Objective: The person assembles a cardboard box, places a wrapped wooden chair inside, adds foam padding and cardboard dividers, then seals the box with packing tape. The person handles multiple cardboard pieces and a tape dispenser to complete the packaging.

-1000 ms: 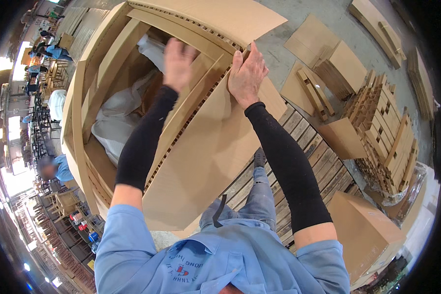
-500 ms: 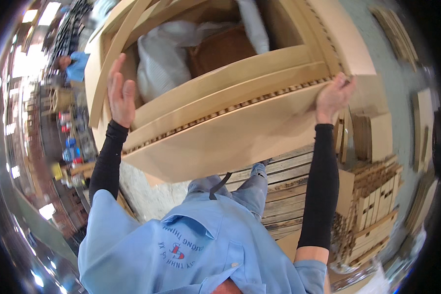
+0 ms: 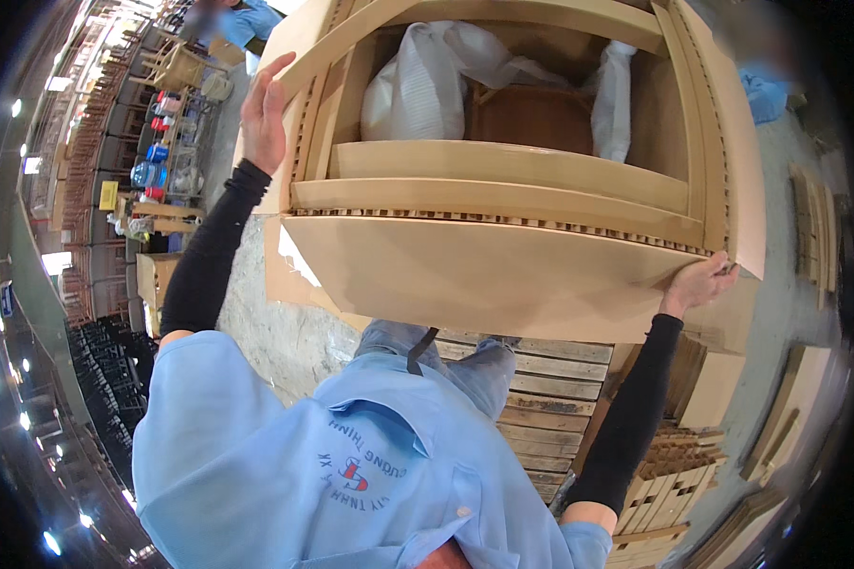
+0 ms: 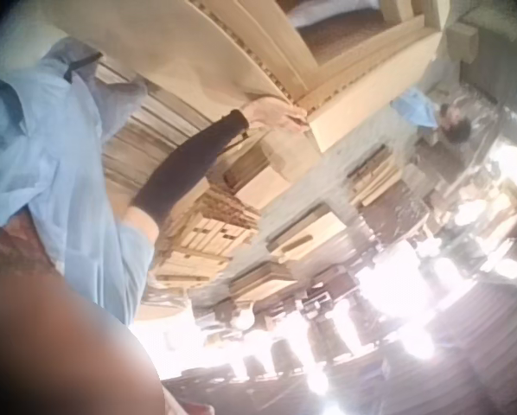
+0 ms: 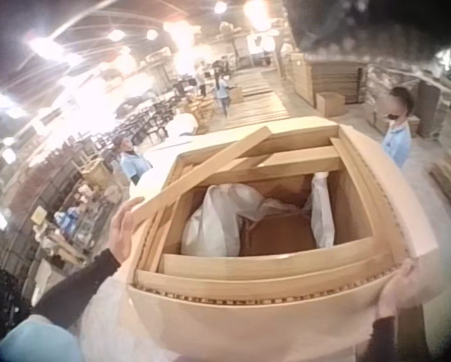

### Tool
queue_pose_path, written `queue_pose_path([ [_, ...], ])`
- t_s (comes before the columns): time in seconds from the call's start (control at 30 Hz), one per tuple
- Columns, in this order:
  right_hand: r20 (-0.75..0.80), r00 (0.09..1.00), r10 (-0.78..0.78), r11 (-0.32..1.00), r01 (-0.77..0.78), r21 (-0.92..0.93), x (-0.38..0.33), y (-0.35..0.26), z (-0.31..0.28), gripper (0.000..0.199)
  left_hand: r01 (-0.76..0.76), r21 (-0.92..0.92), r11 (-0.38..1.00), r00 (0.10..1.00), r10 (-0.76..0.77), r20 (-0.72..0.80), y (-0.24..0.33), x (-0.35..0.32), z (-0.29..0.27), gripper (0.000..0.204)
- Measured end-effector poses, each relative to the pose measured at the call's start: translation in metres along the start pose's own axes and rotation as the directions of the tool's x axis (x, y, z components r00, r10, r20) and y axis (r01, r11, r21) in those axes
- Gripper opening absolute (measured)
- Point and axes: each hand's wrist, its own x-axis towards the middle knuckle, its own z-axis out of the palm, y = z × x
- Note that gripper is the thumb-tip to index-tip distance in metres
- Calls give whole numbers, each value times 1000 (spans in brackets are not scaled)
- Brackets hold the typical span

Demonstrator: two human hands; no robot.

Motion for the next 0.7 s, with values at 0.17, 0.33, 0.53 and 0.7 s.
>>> queue_pose_path([
  [0.17,6,999,-44,999,44,25,-8,-7,5,73,-284,866,412,913,-159,375,-102,-74,15,69],
  [0.33,19,997,-72,995,73,-66,-4,-3,7,70,-41,647,762,989,-62,136,-124,-76,-5,62],
  [0.53,-15,867,-498,801,453,-393,11,2,6,56,-164,668,726,922,-127,365,-60,-40,-57,26],
  [0.7,483,622,-616,771,352,530,-123,-158,57,38,-582,649,491,661,-181,729,-74,-50,-75,9],
])
